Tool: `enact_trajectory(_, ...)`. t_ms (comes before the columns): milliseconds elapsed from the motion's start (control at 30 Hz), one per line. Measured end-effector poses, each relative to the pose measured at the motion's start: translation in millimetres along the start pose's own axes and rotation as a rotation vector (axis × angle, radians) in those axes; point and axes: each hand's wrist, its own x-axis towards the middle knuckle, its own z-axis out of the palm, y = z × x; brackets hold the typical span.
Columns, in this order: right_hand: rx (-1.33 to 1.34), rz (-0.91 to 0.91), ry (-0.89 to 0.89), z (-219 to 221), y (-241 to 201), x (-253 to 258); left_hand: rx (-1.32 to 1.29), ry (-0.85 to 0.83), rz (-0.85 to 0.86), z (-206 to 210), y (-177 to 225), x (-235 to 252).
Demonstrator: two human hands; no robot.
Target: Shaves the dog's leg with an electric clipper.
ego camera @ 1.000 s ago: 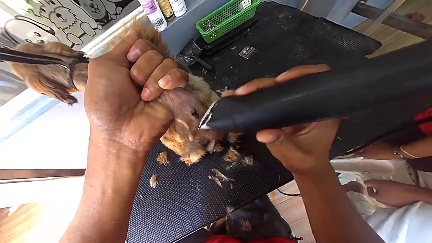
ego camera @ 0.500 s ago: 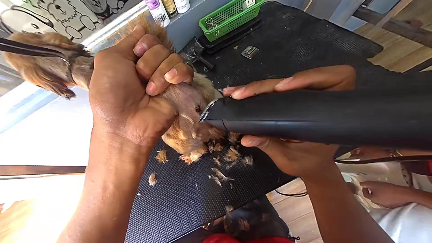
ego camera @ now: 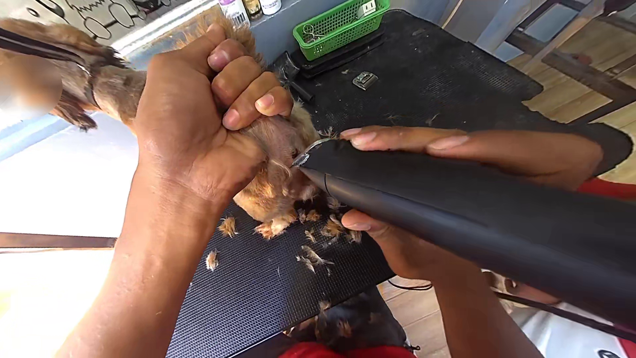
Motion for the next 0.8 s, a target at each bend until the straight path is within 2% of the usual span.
enact_trajectory(500,0.053,0.052,-0.117,7,8,-10,0.001,0.001,0.023,1,3,3)
enact_trajectory(700,-0.01,-0.032,-0.045,4,4,-1,-0.005,-0.026,0.014,-1,2,5)
enact_trajectory(800,-0.033,-0.05,-0.09,7,11,-12,-0.03,-0.007,-0.022,1,2,7)
